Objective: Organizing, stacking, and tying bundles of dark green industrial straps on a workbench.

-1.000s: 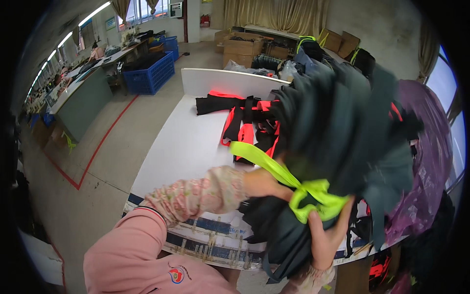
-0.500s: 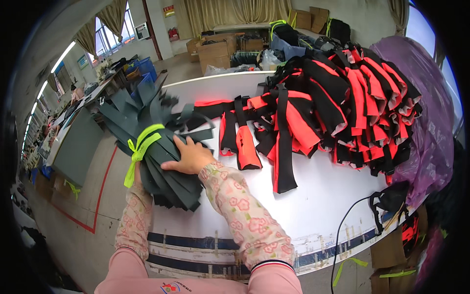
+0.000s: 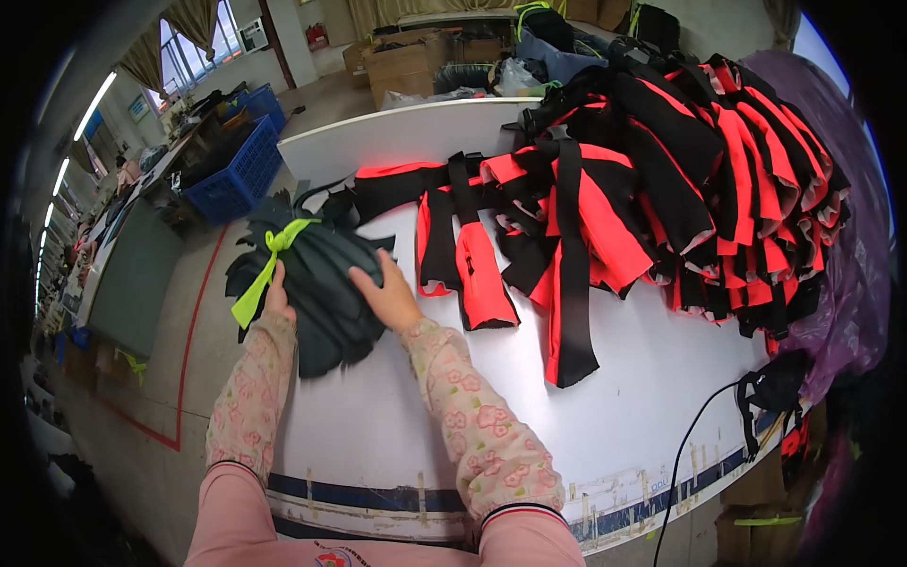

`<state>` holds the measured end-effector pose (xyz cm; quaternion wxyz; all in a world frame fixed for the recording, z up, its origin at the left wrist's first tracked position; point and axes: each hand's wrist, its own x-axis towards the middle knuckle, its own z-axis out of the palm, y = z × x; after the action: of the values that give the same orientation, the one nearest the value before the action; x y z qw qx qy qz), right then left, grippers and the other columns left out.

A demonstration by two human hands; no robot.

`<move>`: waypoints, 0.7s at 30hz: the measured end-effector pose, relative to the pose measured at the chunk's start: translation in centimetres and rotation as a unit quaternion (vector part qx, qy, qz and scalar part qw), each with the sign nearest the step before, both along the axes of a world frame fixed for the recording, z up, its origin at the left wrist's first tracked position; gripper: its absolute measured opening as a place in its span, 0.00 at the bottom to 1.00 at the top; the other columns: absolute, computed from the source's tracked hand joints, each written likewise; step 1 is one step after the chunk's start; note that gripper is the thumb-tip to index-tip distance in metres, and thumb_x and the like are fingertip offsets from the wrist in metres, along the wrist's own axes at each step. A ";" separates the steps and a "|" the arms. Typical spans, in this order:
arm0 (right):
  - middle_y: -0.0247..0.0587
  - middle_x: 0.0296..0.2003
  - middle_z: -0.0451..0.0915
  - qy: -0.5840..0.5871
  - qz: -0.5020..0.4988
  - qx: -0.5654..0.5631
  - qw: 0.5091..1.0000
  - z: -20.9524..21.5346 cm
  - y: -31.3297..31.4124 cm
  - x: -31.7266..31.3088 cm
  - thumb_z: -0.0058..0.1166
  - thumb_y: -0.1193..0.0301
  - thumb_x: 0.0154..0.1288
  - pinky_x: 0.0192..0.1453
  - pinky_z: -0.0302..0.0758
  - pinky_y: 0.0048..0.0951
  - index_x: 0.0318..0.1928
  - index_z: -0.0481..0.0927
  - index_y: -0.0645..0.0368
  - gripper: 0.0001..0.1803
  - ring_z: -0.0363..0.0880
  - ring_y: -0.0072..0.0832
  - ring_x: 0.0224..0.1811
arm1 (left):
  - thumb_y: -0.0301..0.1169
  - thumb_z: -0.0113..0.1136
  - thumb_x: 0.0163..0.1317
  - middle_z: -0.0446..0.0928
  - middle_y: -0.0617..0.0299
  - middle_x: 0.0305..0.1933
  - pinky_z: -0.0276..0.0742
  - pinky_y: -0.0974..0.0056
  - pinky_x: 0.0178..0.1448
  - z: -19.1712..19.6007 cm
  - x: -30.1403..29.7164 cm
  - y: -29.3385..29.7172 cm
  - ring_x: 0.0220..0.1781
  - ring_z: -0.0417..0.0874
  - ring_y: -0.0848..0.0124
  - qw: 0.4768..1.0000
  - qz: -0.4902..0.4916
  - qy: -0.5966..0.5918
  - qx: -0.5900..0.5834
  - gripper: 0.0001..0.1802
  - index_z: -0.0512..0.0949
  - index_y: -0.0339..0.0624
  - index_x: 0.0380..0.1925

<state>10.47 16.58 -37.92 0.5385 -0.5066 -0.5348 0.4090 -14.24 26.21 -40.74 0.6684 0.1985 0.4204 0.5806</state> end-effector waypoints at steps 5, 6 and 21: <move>0.57 0.63 0.67 -0.054 -0.064 0.007 0.996 -2.1 -0.6 4.7 0.57 0.59 0.66 0.65 0.68 0.35 0.68 0.59 0.65 0.37 0.69 0.45 0.65 | 0.55 0.68 0.55 0.78 0.55 0.53 0.84 0.57 0.43 -1.7 7.9 10.3 0.45 0.83 0.61 0.988 0.115 0.101 -0.026 0.38 0.73 0.36 0.55; 0.55 0.63 0.68 -0.068 -0.045 0.027 0.996 -2.1 -1.4 5.1 0.57 0.61 0.66 0.65 0.68 0.35 0.67 0.61 0.65 0.35 0.70 0.44 0.64 | 0.54 0.69 0.55 0.81 0.55 0.44 0.79 0.60 0.27 -1.7 10.3 11.3 0.27 0.81 0.63 0.985 0.146 0.087 0.016 0.39 0.72 0.33 0.55; 0.57 0.64 0.65 -0.289 -0.030 0.052 0.955 -2.6 -12.4 9.3 0.59 0.69 0.62 0.58 0.73 0.38 0.57 0.71 0.60 0.23 0.75 0.49 0.54 | 0.52 0.66 0.59 0.79 0.58 0.40 0.77 0.64 0.38 -3.6 18.2 9.1 0.37 0.79 0.67 0.979 -0.177 0.093 -0.030 0.26 0.75 0.46 0.48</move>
<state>19.74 4.16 -40.52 0.3986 -0.5905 -0.6726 0.2001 3.97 35.35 -44.30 0.7243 0.3025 0.4560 0.4195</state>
